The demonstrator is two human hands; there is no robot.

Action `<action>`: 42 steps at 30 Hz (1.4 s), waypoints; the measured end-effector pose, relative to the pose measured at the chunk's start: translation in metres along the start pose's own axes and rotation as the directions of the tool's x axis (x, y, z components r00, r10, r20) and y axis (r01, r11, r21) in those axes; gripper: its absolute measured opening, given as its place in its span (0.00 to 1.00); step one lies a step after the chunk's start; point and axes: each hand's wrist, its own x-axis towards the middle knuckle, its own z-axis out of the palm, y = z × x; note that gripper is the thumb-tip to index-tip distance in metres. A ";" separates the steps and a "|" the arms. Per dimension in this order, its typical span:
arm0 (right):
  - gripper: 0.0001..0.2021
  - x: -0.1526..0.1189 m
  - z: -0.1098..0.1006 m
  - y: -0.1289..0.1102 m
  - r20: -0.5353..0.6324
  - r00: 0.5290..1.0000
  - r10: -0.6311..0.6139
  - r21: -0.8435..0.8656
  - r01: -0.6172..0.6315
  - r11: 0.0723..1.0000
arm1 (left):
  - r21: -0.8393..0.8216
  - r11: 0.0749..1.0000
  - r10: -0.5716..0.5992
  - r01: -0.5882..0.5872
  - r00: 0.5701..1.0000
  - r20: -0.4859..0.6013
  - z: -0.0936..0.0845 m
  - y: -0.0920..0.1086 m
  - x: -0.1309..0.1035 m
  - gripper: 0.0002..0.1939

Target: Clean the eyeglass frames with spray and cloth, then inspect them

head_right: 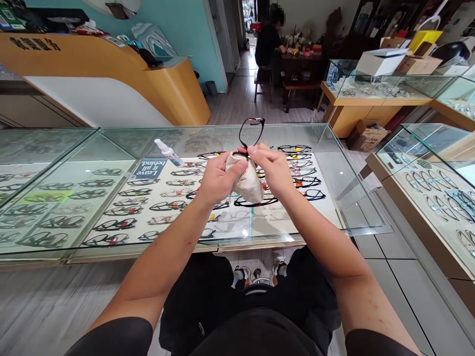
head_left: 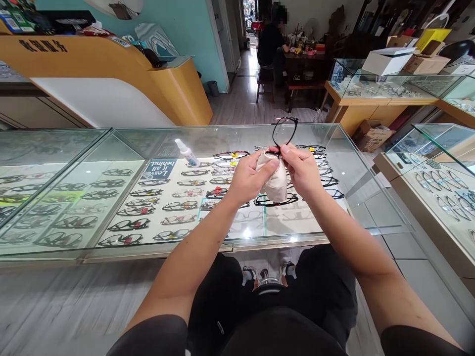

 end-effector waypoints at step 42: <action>0.18 -0.027 -0.013 -0.009 0.679 0.557 -0.479 -0.606 0.793 0.062 | -0.187 0.687 -0.620 0.702 0.701 0.353 -0.057 0.028 0.005 0.27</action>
